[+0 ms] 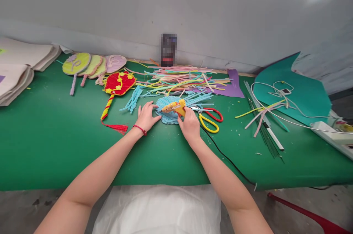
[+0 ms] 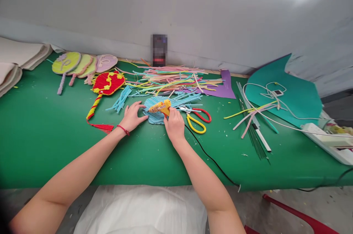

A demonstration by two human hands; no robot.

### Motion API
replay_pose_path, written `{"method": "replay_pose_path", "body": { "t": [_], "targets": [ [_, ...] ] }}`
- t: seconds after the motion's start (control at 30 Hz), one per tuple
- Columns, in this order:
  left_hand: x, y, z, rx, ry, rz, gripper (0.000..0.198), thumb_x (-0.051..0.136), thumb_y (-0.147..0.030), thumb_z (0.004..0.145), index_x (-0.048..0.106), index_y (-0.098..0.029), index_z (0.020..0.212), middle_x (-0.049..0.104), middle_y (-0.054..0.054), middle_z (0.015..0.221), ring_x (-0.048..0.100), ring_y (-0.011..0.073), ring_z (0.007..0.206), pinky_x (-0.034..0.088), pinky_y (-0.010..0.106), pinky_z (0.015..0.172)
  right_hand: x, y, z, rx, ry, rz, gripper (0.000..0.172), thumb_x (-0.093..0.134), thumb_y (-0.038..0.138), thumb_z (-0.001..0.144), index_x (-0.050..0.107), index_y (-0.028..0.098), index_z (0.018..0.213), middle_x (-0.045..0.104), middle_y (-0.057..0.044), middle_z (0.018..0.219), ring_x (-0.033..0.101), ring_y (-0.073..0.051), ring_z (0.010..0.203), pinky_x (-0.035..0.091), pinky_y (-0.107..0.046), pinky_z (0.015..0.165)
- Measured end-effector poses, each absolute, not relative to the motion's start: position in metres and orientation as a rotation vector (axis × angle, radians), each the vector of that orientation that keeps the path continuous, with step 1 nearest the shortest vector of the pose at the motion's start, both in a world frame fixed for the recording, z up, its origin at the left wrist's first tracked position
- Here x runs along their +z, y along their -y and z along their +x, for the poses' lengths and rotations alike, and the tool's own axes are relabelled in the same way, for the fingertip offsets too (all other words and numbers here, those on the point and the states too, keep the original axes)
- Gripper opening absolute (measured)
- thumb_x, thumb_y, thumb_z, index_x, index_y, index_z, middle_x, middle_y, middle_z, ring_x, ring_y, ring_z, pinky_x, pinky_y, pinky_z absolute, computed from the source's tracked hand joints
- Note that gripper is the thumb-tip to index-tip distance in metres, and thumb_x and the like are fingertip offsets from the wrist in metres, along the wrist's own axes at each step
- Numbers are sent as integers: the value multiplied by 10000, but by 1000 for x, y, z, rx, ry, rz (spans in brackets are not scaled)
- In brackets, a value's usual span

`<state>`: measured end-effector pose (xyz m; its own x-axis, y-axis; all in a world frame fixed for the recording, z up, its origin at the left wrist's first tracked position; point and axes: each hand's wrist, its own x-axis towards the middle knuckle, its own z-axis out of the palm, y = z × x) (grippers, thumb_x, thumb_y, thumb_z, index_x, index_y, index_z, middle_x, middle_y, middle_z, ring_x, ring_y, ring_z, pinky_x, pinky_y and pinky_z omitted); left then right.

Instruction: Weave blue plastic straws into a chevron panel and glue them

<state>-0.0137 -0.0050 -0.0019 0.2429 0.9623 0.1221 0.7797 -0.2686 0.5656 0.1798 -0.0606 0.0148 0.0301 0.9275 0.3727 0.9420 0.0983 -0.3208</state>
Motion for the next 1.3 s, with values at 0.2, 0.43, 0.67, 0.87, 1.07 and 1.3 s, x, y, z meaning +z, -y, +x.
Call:
{"method": "replay_pose_path", "body": {
  "t": [0.2, 0.43, 0.67, 0.87, 1.07, 1.3],
  "targets": [
    [-1, 6, -13, 640, -1593, 2143, 370, 645, -331, 745, 524, -234, 1080, 459, 138, 1385, 359, 281, 1338, 169, 583, 1100, 12, 59, 179, -63, 1903, -1803, 314, 469, 182, 858, 461, 108, 1163, 594, -176, 1094, 555, -284, 1012, 470, -402, 845],
    [4, 7, -13, 584, -1611, 2114, 375, 637, -326, 754, 524, -228, 1098, 445, 126, 1401, 350, 255, 1344, 153, 555, 1117, 5, 57, 182, -93, 1898, -1747, 320, 483, 175, 859, 458, 113, 1172, 596, -172, 1083, 562, -274, 1002, 478, -403, 829],
    [4, 7, -12, 571, -1619, 2120, 386, 641, -325, 761, 528, -220, 1115, 439, 126, 1407, 342, 256, 1349, 152, 543, 1123, 5, 57, 189, -98, 1909, -1728, 320, 507, 160, 839, 463, 113, 1152, 599, -162, 1048, 569, -276, 965, 481, -401, 803],
    [3, 7, -13, 554, -1618, 2135, 392, 639, -324, 766, 518, -215, 1122, 441, 128, 1404, 340, 252, 1349, 156, 549, 1119, 10, 59, 192, -106, 1921, -1751, 304, 500, 159, 839, 463, 127, 1140, 602, -149, 1037, 568, -272, 936, 473, -388, 782],
    [2, 7, -13, 560, -1612, 2137, 394, 640, -326, 763, 515, -220, 1121, 437, 126, 1408, 338, 261, 1351, 161, 552, 1117, 18, 62, 195, -107, 1945, -1785, 280, 492, 160, 847, 474, 133, 1125, 608, -137, 1014, 567, -267, 914, 458, -374, 770],
    [2, 7, -13, 562, -1615, 2136, 392, 640, -332, 761, 516, -220, 1115, 436, 124, 1408, 338, 262, 1351, 159, 549, 1119, 21, 65, 200, -129, 1953, -1776, 279, 497, 163, 839, 474, 148, 1116, 609, -129, 1022, 567, -266, 921, 455, -370, 767]
  ]
}}
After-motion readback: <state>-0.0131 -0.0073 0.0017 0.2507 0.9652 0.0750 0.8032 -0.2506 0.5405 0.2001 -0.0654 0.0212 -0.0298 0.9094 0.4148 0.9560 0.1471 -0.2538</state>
